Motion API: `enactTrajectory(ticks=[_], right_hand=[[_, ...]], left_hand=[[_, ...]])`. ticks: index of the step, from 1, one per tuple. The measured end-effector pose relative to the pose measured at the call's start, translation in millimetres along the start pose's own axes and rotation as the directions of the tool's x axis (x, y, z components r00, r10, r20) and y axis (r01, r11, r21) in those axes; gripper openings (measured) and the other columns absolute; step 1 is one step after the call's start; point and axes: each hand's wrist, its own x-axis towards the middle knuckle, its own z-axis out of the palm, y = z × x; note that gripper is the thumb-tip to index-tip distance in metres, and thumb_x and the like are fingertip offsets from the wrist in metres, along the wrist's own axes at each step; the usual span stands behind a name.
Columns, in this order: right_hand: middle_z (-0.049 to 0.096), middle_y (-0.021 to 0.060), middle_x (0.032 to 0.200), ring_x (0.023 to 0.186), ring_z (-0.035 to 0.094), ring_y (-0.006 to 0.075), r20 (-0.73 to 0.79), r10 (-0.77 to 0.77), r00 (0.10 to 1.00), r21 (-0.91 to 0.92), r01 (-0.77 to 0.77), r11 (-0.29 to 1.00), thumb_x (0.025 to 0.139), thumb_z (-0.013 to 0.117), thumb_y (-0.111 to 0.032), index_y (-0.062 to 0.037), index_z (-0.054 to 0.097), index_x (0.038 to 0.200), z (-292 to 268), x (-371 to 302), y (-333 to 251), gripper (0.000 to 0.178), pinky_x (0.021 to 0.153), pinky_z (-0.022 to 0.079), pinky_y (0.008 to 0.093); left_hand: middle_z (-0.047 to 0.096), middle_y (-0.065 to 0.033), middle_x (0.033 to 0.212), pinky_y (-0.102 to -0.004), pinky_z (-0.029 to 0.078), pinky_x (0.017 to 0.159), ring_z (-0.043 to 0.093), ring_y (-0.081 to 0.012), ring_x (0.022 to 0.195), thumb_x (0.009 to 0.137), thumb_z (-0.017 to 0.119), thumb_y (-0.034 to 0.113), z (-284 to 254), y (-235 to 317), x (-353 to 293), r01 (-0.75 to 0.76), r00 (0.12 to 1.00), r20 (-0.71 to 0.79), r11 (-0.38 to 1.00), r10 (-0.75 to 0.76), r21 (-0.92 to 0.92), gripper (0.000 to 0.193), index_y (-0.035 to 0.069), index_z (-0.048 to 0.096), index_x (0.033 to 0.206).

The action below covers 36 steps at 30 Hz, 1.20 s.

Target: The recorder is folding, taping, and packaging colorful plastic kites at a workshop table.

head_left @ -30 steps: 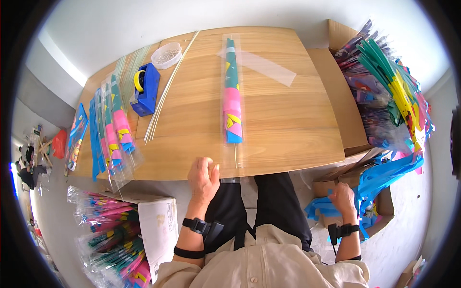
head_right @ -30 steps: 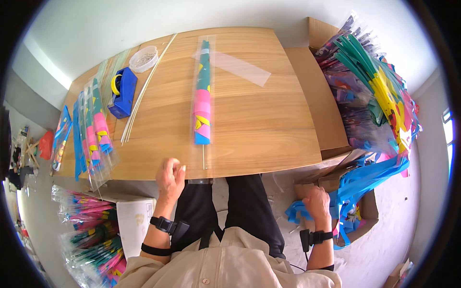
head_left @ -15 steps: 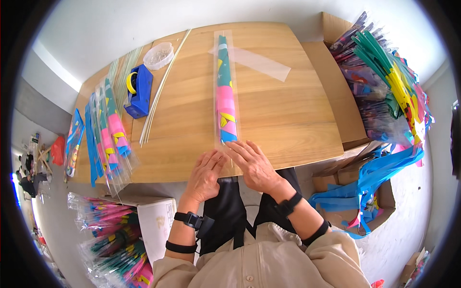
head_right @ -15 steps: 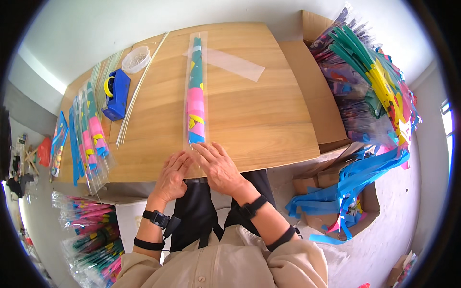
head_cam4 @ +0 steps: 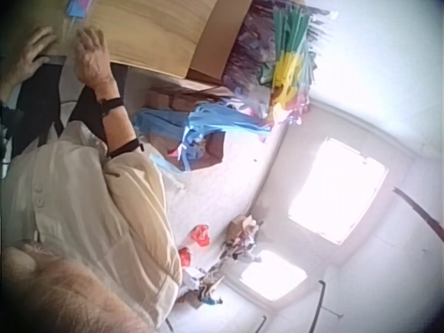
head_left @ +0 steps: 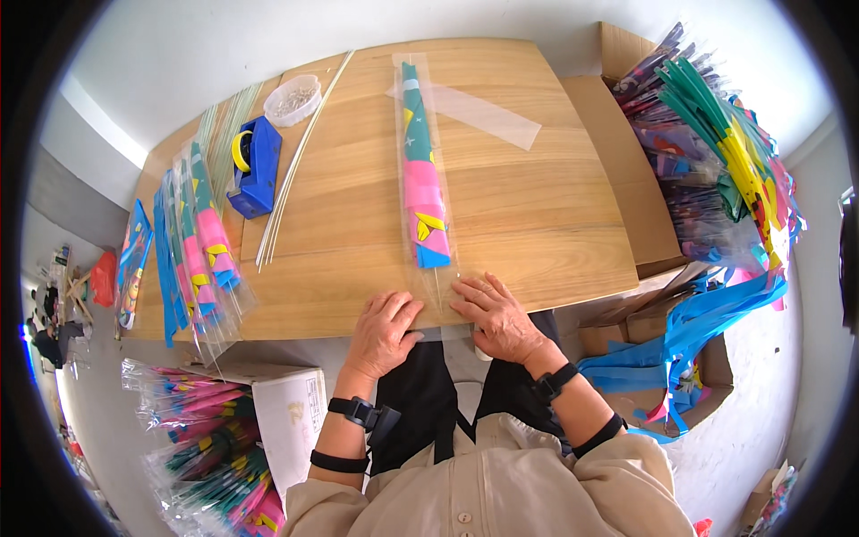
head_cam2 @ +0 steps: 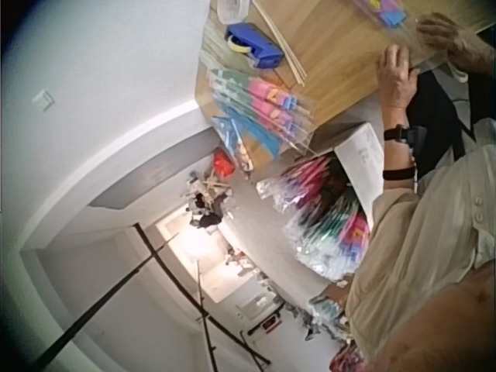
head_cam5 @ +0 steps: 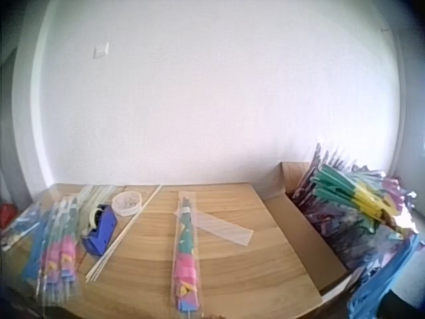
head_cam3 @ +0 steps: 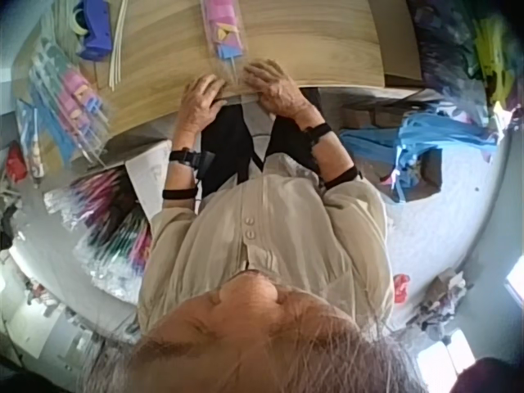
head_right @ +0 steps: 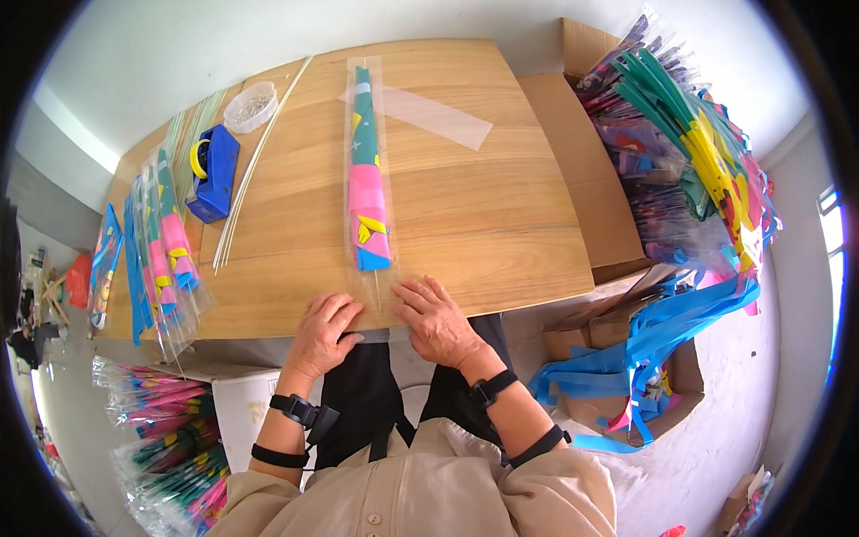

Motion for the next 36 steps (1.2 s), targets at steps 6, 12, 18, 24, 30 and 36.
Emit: enactTrajectory(ticks=[6,12,18,24,30,36], right_hand=[[0.06,0.0099,0.126,0.122,0.052,0.0297,-0.176,-0.043,0.984,-0.008,0.042,0.999,0.069,0.073,-0.011,-0.0097,0.067,0.105,18,-7,9,0.036,0.109,0.036,0.0469],[0.064,0.0057,0.112,0.103,0.056,0.0302,-0.357,0.227,0.906,0.174,-0.174,0.969,0.071,0.074,-0.013,-0.0076,0.068,0.082,33,4,-9,0.014,0.086,0.044,0.0424],[0.061,0.0061,0.095,0.092,0.054,0.0304,-0.403,0.47,0.785,0.285,-0.38,0.88,0.069,0.075,-0.014,-0.0061,0.063,0.069,40,17,-16,0.014,0.081,0.043,0.0424],[0.059,0.0066,0.094,0.093,0.053,0.0308,-0.406,0.472,0.783,0.183,-0.436,0.881,0.071,0.073,-0.014,-0.0053,0.06,0.069,47,18,-16,0.016,0.082,0.042,0.0425],[0.058,0.0076,0.095,0.092,0.052,0.0312,-0.4,0.461,0.792,0.142,-0.443,0.885,0.072,0.072,-0.013,-0.0056,0.059,0.072,47,20,-20,0.015,0.081,0.042,0.0428],[0.053,0.0141,0.116,0.103,0.052,0.0337,-0.365,0.445,0.818,0.283,-0.358,0.89,0.076,0.072,-0.018,-0.0052,0.06,0.107,41,8,-9,0.036,0.091,0.041,0.046]], left_hand=[[0.061,-0.0053,0.106,-0.0404,0.046,0.091,0.056,-0.0278,0.104,0.067,0.077,0.007,16,-4,-2,-0.08,0.988,-0.126,0.993,0.091,0.087,0.029,0.008,0.07,0.095],[0.059,-0.0026,0.094,-0.0398,0.043,0.085,0.054,-0.0265,0.096,0.071,0.075,0.009,38,-4,-2,0.178,0.924,-0.307,0.967,-0.228,-0.183,0.008,0.008,0.069,0.076],[0.056,-0.0025,0.091,-0.0406,0.036,0.088,0.05,-0.0265,0.098,0.07,0.075,0.011,48,5,8,0.392,0.844,-0.304,0.895,-0.442,-0.214,0.013,0.006,0.064,0.067],[0.056,-0.0034,0.096,-0.0427,0.035,0.09,0.049,-0.0281,0.101,0.069,0.074,0.011,53,9,10,0.412,0.843,-0.314,0.899,-0.438,-0.149,0.016,0.005,0.061,0.064],[0.057,-0.0052,0.096,-0.0436,0.036,0.089,0.049,-0.029,0.101,0.067,0.075,0.009,54,7,8,0.424,0.843,-0.322,0.901,-0.431,-0.095,0.016,0.005,0.059,0.064],[0.053,-0.014,0.117,-0.0503,0.035,0.097,0.046,-0.035,0.113,0.073,0.073,0.008,50,4,3,0.425,0.839,-0.295,0.889,-0.458,-0.172,0.039,0.007,0.061,0.109]])
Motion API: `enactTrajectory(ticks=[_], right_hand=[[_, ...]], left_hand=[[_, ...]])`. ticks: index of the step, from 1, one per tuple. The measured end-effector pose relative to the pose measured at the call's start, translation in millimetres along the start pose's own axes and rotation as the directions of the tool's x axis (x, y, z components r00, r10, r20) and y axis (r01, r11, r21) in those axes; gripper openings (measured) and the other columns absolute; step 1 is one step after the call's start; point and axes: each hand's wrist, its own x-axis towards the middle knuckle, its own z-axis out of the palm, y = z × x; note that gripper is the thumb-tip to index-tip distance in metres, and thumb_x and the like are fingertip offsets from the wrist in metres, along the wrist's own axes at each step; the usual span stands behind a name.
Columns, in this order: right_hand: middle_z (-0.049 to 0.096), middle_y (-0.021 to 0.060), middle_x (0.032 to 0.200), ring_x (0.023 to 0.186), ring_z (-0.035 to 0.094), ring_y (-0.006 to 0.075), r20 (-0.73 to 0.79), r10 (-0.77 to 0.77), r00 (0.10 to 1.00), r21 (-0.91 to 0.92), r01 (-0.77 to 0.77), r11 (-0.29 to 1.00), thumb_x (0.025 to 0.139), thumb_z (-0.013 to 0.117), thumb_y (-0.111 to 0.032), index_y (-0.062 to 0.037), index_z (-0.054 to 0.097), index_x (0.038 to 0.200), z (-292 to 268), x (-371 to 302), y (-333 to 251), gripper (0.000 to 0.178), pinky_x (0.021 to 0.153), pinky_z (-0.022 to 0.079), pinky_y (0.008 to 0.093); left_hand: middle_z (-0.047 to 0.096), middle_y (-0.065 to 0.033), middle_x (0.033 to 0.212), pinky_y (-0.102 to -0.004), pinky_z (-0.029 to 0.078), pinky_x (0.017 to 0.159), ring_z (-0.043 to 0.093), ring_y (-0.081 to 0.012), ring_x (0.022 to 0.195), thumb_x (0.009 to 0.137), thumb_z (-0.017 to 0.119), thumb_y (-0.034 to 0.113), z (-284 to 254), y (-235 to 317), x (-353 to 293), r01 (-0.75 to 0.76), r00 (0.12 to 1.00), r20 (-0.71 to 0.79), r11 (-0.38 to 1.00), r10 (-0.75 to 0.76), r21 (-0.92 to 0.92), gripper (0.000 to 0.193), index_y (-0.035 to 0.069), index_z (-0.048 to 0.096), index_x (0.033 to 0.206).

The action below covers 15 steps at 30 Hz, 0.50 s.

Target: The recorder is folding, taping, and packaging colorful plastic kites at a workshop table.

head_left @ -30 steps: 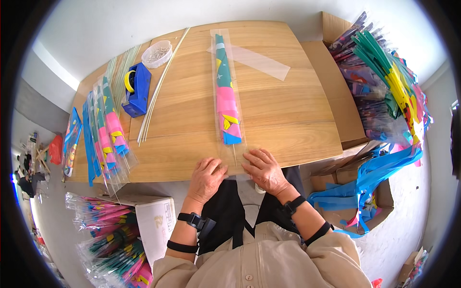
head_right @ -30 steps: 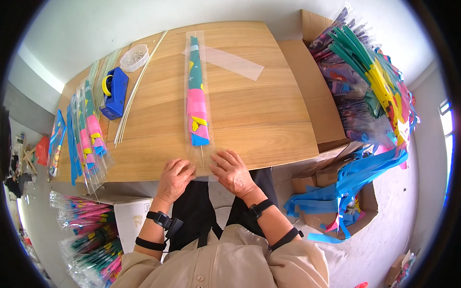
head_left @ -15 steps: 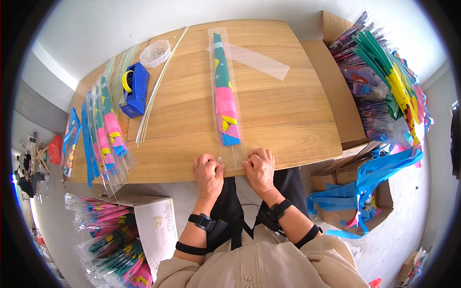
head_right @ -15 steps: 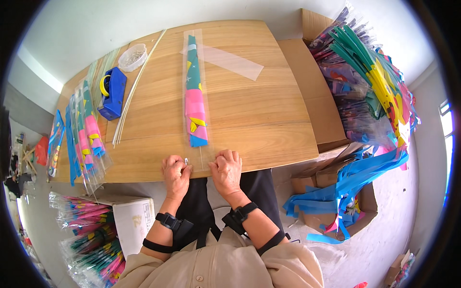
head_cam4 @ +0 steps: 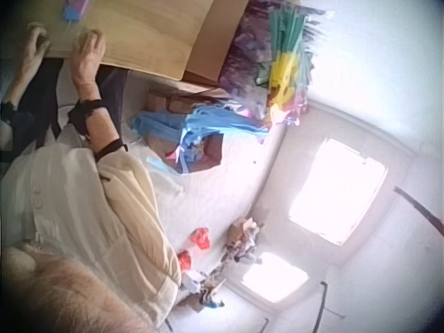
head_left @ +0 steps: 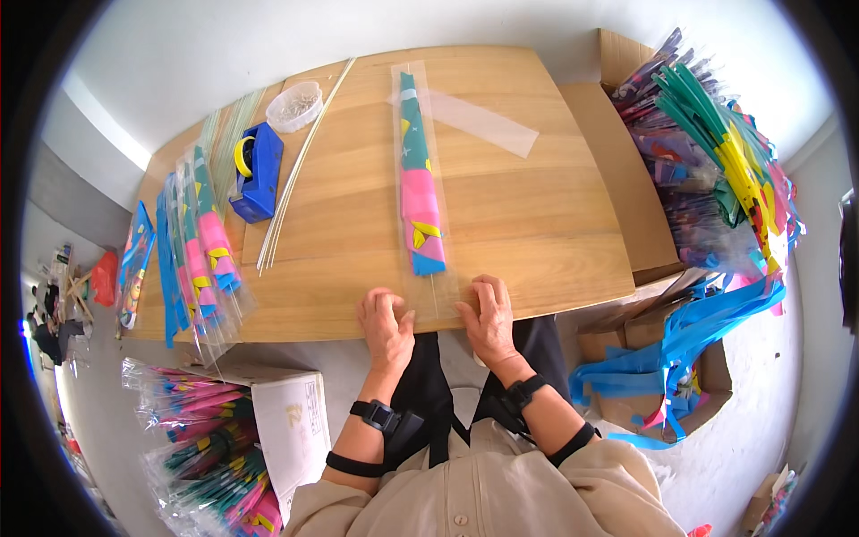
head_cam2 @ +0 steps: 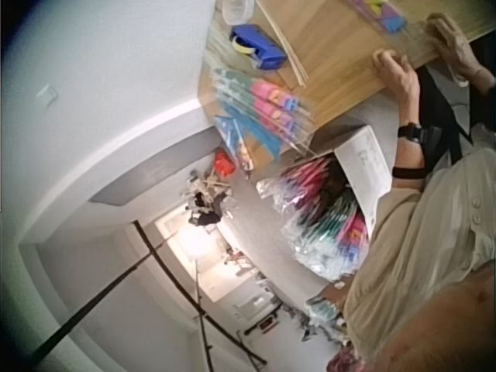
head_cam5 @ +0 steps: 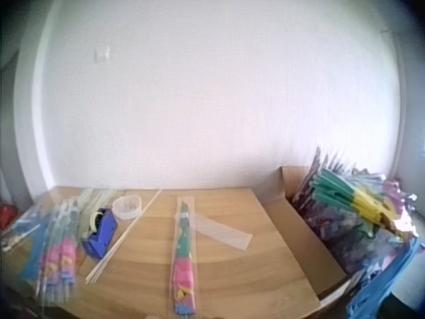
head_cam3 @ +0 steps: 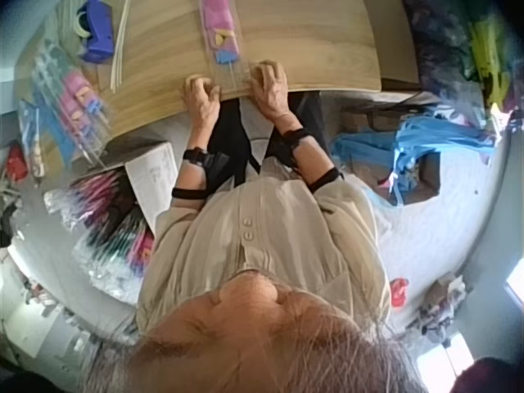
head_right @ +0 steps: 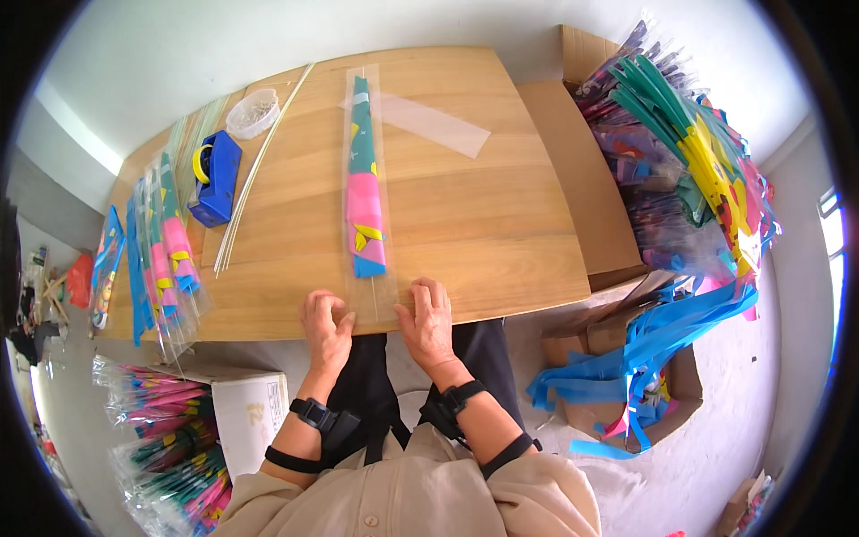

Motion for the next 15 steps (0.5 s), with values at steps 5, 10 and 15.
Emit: enactTrajectory(ticks=[5,10,15], right_hand=[[0.029,0.0182,0.152,0.137,0.034,0.0368,0.359,-0.249,0.899,-0.336,0.374,0.865,0.079,0.073,-0.037,-0.0113,0.039,0.145,-19,-12,-26,0.079,0.111,0.025,0.0565],[0.024,0.0214,0.155,0.145,0.022,0.0366,0.46,-0.086,0.884,-0.42,0.302,0.856,0.069,0.076,-0.056,-0.0041,0.034,0.147,-20,-22,-26,0.103,0.115,0.015,0.0583],[0.025,0.0261,0.153,0.144,0.021,0.0415,0.396,-0.075,0.915,-0.412,0.251,0.876,0.071,0.076,-0.053,0.0041,0.032,0.145,-21,-22,-14,0.103,0.115,0.014,0.0577]], left_hand=[[0.029,-0.0202,0.15,-0.0546,0.024,0.111,0.027,-0.0402,0.139,0.08,0.074,0.022,-6,22,-17,-0.267,0.949,0.241,0.923,0.202,0.278,0.07,0.011,0.043,0.143],[0.024,-0.0224,0.155,-0.0563,0.021,0.113,0.021,-0.0411,0.143,0.088,0.066,0.036,-12,21,-19,-0.226,0.94,0.32,0.919,0.12,0.322,0.073,0.007,0.036,0.147],[0.039,-0.0246,0.144,-0.0522,0.029,0.109,0.034,-0.0423,0.135,0.086,0.067,0.037,-7,17,-8,-0.073,0.986,0.163,0.939,0.018,0.335,0.073,-0.005,0.039,0.138]])
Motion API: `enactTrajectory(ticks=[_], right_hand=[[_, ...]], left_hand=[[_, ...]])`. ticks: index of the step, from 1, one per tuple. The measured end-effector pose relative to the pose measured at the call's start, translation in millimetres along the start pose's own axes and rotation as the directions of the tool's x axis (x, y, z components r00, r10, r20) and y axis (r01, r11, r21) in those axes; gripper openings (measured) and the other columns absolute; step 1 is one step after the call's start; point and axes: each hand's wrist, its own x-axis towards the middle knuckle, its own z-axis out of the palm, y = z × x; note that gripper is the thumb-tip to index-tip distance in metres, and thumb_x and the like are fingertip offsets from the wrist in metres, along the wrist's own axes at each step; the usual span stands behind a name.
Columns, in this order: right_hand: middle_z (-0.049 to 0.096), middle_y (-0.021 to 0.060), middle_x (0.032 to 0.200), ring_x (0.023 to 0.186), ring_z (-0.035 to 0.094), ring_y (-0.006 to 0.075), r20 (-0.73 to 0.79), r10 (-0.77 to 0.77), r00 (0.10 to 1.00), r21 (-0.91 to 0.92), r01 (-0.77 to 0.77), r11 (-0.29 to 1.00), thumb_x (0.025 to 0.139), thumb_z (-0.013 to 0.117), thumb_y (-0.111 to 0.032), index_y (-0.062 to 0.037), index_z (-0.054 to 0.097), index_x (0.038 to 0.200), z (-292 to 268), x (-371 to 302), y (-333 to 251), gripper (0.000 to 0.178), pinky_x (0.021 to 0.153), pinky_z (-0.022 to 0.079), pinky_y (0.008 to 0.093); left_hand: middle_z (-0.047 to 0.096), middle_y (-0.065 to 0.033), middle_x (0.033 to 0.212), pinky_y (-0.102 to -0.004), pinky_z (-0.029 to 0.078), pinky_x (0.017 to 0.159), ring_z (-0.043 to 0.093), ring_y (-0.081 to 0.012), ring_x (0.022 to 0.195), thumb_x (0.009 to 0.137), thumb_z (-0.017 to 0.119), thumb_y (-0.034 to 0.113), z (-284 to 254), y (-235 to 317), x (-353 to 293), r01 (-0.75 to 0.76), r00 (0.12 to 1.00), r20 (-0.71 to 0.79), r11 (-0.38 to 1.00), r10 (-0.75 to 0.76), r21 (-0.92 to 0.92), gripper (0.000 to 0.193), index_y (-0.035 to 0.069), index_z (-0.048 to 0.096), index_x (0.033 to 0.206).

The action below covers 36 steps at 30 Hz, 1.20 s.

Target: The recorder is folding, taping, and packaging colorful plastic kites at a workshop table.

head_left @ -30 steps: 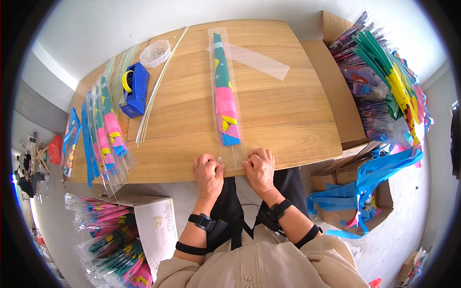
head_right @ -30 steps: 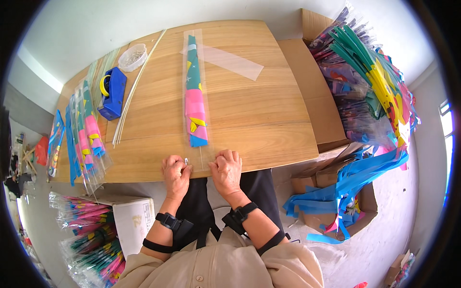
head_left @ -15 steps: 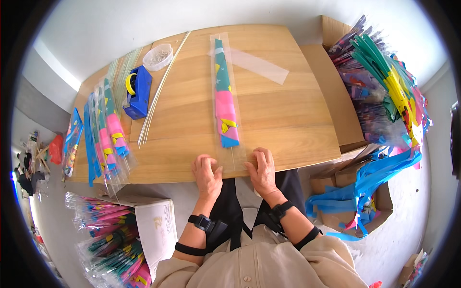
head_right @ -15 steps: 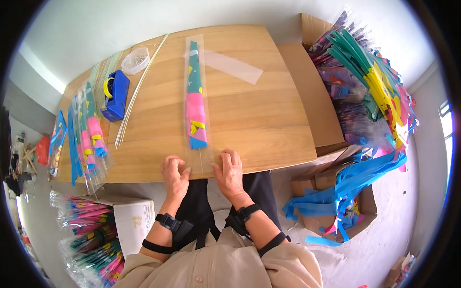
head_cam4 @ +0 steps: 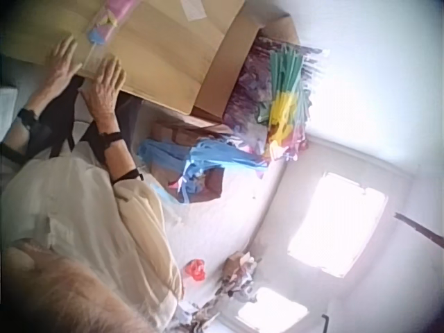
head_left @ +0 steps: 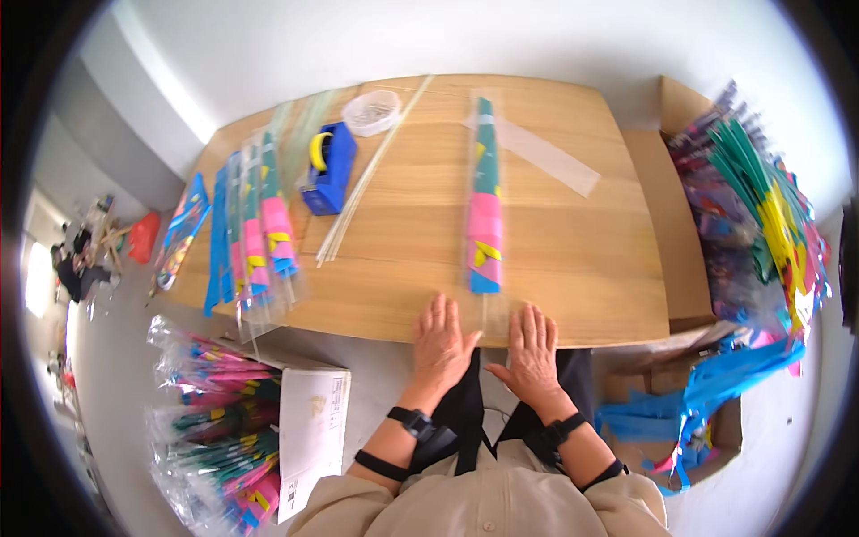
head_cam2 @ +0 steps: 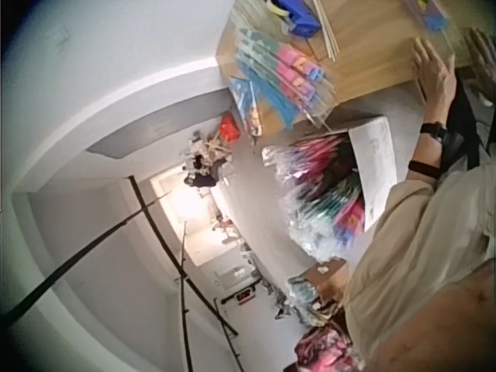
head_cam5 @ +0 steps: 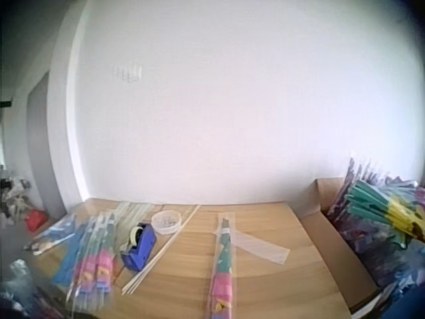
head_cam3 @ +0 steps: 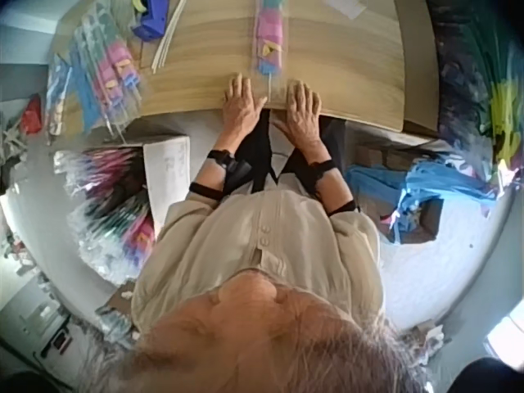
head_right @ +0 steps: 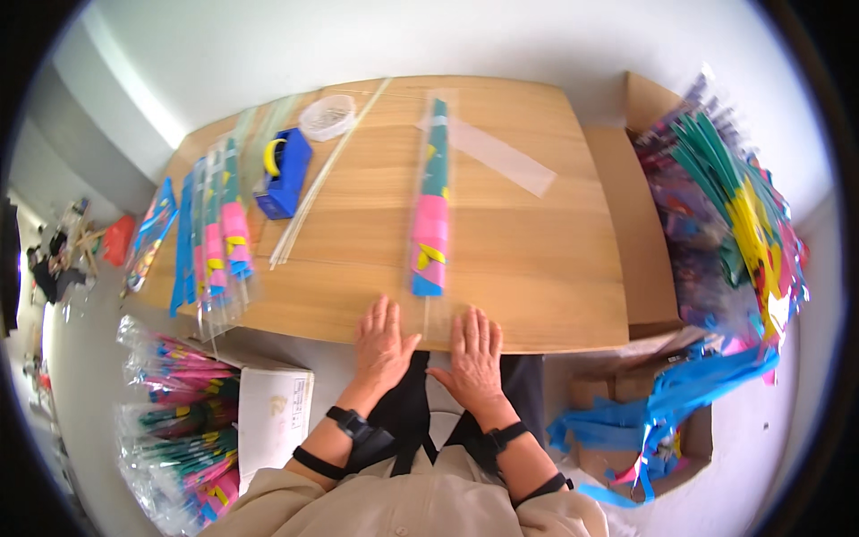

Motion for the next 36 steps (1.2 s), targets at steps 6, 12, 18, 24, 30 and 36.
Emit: enactTrajectory(ticks=[6,12,18,24,30,36], right_hand=[[0.024,0.0247,0.154,0.144,0.022,0.0402,0.063,-0.038,0.997,0.01,0.037,0.999,0.072,0.076,-0.05,0.002,0.033,0.145,-2,2,-9,0.1,0.115,0.013,0.0593],[0.028,0.0192,0.154,0.144,0.024,0.0363,0.087,-0.086,0.992,0.099,0.078,0.992,0.071,0.08,-0.032,-0.0092,0.036,0.147,-15,3,0,0.091,0.116,0.016,0.0536],[0.033,0.0159,0.152,0.142,0.028,0.0341,0.082,-0.089,0.993,0.211,0.07,0.975,0.072,0.079,-0.021,-0.0107,0.041,0.144,-20,1,13,0.081,0.117,0.02,0.0484],[0.044,0.0171,0.145,0.136,0.036,0.0366,0.015,-0.094,0.995,0.421,0.079,0.903,0.075,0.076,-0.018,-0.0065,0.051,0.135,-30,-2,26,0.066,0.113,0.029,0.0459],[0.058,0.0222,0.126,0.12,0.053,0.0401,-0.123,0.126,0.984,0.582,-0.031,0.812,0.078,0.073,-0.016,-0.0004,0.059,0.121,-48,-15,59,0.048,0.1,0.044,0.0441],[0.064,0.0192,0.096,0.093,0.061,0.0387,-0.628,0.337,0.701,0.258,-0.222,0.94,0.077,0.067,-0.006,-0.0002,0.065,0.09,-131,-21,190,0.014,0.081,0.051,0.044]], left_hand=[[0.062,-0.0269,0.106,-0.048,0.049,0.079,0.061,-0.0426,0.098,0.081,0.073,0.03,-2,35,64,0.335,0.941,0.159,0.878,-0.297,-0.342,0.053,-0.005,0.052,0.114],[0.065,-0.0204,0.077,-0.0477,0.051,0.062,0.064,-0.0414,0.074,0.086,0.065,0.019,16,7,59,0.07,0.944,-0.251,0.873,-0.215,-0.483,0.025,0.009,0.057,0.107],[0.067,-0.0031,0.086,-0.0305,0.049,0.072,0.059,-0.0104,0.075,0.089,0.067,0.01,-53,-116,37,0.106,0.792,-0.33,0.648,-0.514,-0.754,0.017,0.003,0.063,0.104],[0.065,-0.0063,0.092,-0.0348,0.049,0.08,0.06,-0.0166,0.085,0.082,0.068,0.005,-133,-304,46,0.065,0.799,-0.418,0.753,-0.433,-0.655,0.028,0.0,0.062,0.108],[0.063,-0.0224,0.118,-0.0448,0.045,0.094,0.059,-0.0378,0.107,0.074,0.08,0.021,-160,-384,35,0.42,0.6,-0.775,0.903,-0.2,0.092,0.058,-0.001,0.057,0.122],[0.064,-0.0151,0.098,-0.0381,0.048,0.086,0.061,-0.0308,0.093,0.086,0.061,0.002,-101,-264,14,0.131,0.835,-0.489,0.954,-0.252,-0.268,0.027,-0.003,0.06,0.112]])
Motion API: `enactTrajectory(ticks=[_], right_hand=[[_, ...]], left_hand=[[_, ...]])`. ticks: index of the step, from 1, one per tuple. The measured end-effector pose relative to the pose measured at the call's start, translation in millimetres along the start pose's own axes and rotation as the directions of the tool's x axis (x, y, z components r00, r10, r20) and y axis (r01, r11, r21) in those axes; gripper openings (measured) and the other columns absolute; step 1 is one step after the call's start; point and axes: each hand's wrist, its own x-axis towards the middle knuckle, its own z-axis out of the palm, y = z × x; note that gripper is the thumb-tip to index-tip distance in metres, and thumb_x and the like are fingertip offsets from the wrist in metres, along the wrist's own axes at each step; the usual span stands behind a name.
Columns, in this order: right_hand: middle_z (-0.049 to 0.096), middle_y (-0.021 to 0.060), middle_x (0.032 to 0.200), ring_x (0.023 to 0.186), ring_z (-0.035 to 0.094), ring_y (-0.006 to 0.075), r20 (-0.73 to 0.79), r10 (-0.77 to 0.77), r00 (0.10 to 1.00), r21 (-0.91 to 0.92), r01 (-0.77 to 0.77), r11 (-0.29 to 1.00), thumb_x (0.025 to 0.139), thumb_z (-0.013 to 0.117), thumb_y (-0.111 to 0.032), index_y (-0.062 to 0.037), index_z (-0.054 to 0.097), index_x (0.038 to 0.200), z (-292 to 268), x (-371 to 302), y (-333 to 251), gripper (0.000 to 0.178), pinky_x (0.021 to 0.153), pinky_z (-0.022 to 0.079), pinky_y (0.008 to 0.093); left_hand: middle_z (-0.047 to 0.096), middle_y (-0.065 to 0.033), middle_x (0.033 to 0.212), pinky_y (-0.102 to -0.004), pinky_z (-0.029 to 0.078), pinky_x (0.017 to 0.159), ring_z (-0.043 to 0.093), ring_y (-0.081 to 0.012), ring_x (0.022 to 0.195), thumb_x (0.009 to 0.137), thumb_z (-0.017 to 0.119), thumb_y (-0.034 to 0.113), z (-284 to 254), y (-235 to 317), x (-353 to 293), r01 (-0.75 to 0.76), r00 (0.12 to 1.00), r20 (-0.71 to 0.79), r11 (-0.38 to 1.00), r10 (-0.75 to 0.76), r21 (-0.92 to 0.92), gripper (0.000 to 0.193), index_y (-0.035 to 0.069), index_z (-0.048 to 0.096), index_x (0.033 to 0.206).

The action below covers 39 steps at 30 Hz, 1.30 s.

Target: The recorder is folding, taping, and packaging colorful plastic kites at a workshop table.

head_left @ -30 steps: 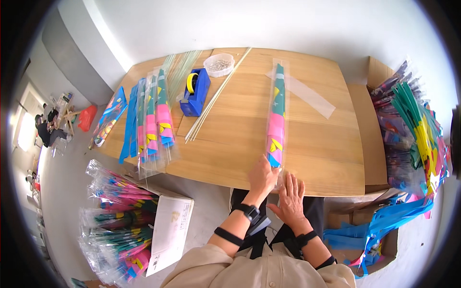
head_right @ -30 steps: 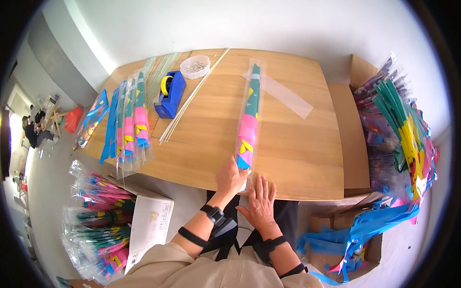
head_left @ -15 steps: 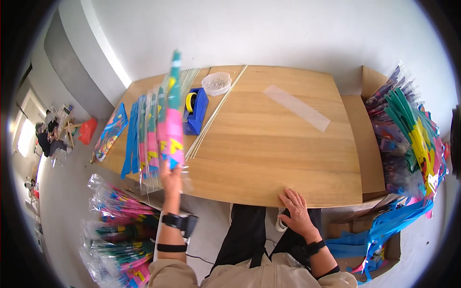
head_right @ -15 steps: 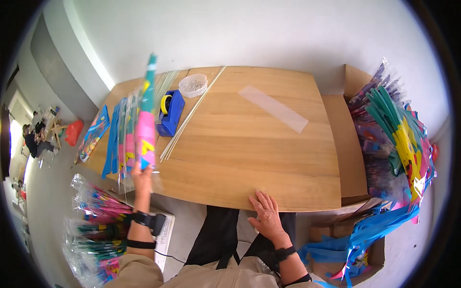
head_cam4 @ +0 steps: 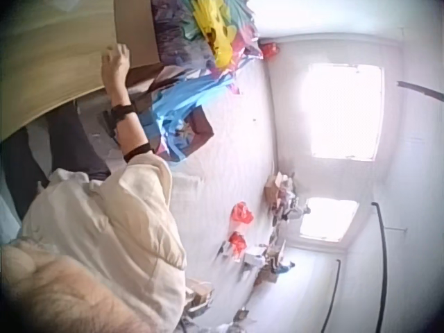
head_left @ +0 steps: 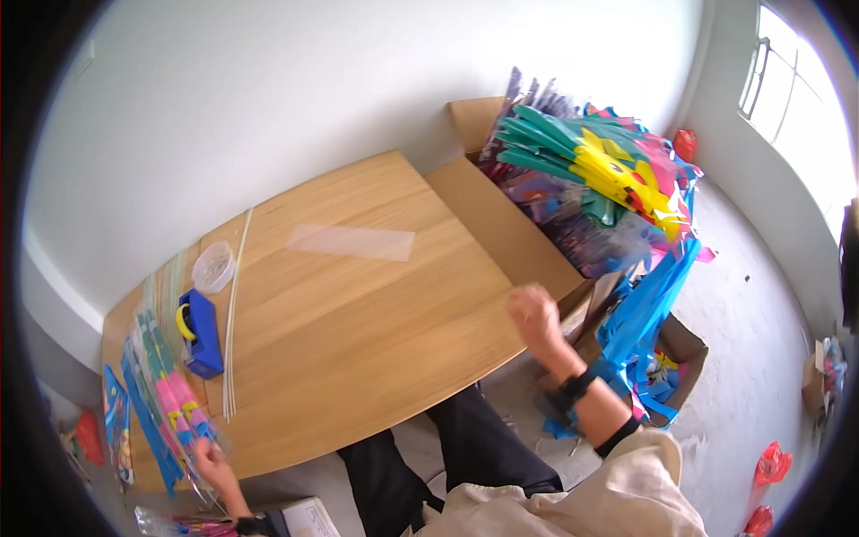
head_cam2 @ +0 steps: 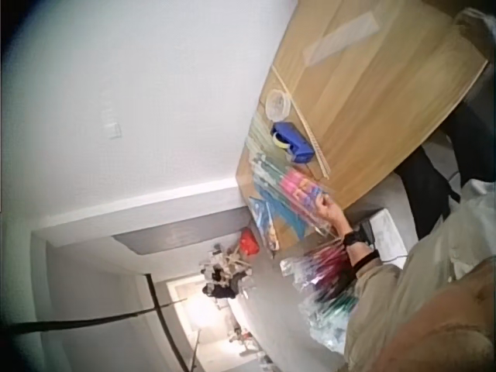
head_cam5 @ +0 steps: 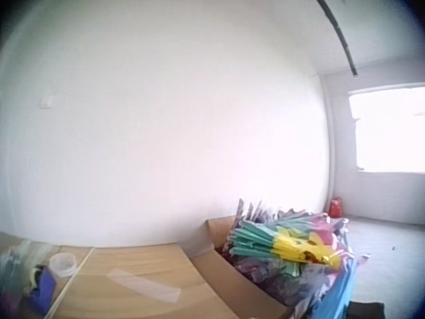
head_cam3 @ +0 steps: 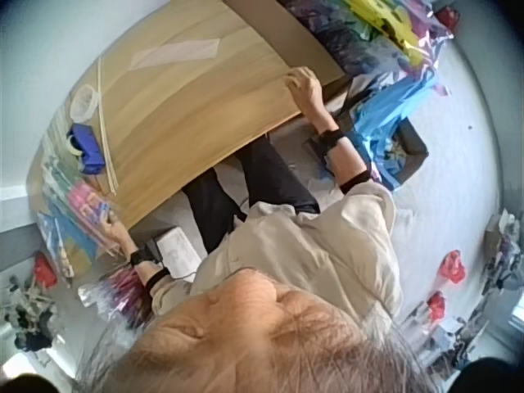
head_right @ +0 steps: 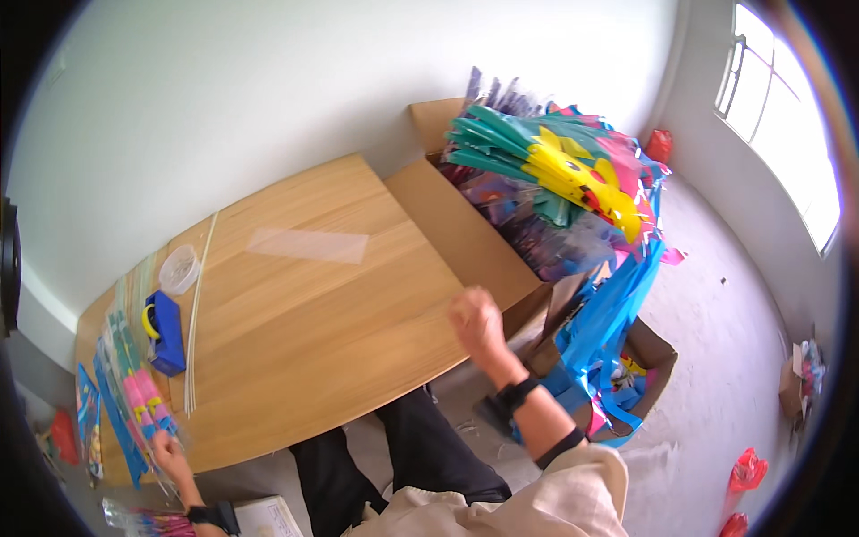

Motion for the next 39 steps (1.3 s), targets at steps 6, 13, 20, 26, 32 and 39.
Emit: enactTrajectory(ticks=[6,13,20,26,32,39], right_hand=[[0.062,0.0163,0.092,0.09,0.057,0.0371,-0.549,-0.116,0.828,-0.397,-0.136,0.908,0.085,0.065,-0.015,-0.0036,0.061,0.084,-113,133,91,0.012,0.082,0.044,0.0457],[0.065,0.0147,0.107,0.106,0.06,0.0347,-0.166,0.347,0.923,-0.73,-0.352,0.586,0.082,0.067,-0.024,-0.0094,0.07,0.104,-172,174,149,0.027,0.089,0.046,0.0451],[0.066,0.0196,0.096,0.089,0.064,0.04,-0.669,0.328,0.667,-0.346,-0.67,0.657,0.094,0.055,-0.029,-0.0055,0.058,0.1,-186,186,177,0.024,0.074,0.05,0.0486],[0.059,0.0117,0.085,0.079,0.061,0.0334,-0.327,-0.358,0.874,-0.614,0.092,0.784,0.085,0.066,-0.016,-0.0078,0.06,0.089,-175,149,73,0.011,0.066,0.048,0.0436],[0.05,0.0065,0.075,0.069,0.055,0.0245,-0.014,-0.596,0.803,-0.407,0.54,0.737,0.07,0.072,-0.009,-0.0072,0.058,0.082,-118,67,-21,0.019,0.059,0.043,0.0366],[0.054,0.0058,0.077,0.067,0.056,0.0219,0.12,-0.655,0.746,-0.17,0.666,0.726,0.067,0.073,-0.008,-0.005,0.062,0.087,-89,10,-69,0.022,0.058,0.044,0.0343]], left_hand=[[0.065,-0.0172,0.085,-0.041,0.05,0.073,0.063,-0.0308,0.076,0.085,0.063,0.008,25,100,-112,-0.179,0.936,0.313,0.983,0.16,0.031,0.011,-0.001,0.063,0.092],[0.069,-0.0173,0.097,-0.0437,0.053,0.08,0.065,-0.037,0.088,0.087,0.064,0.014,12,151,-134,-0.237,0.786,0.602,0.968,0.138,0.087,0.015,0.003,0.068,0.097],[0.069,-0.0165,0.089,-0.0432,0.052,0.078,0.065,-0.0363,0.086,0.088,0.062,0.013,41,170,-127,-0.324,0.75,0.62,0.945,0.229,0.043,0.013,0.004,0.068,0.094],[0.063,-0.018,0.083,-0.0451,0.048,0.07,0.061,-0.0385,0.076,0.081,0.062,-0.001,61,187,-120,-0.365,0.738,0.579,0.927,0.347,-0.09,0.012,0.001,0.062,0.093],[0.062,-0.0161,0.096,-0.0455,0.049,0.07,0.06,-0.0371,0.086,0.08,0.063,-0.005,56,292,-65,-0.577,0.745,0.277,0.795,0.606,-0.188,0.017,0.001,0.064,0.096],[0.063,-0.0101,0.107,-0.0403,0.052,0.084,0.059,-0.0305,0.1,0.071,0.072,-0.004,44,383,-15,-0.769,0.56,0.18,0.589,0.808,-0.248,0.036,0.001,0.067,0.106]])
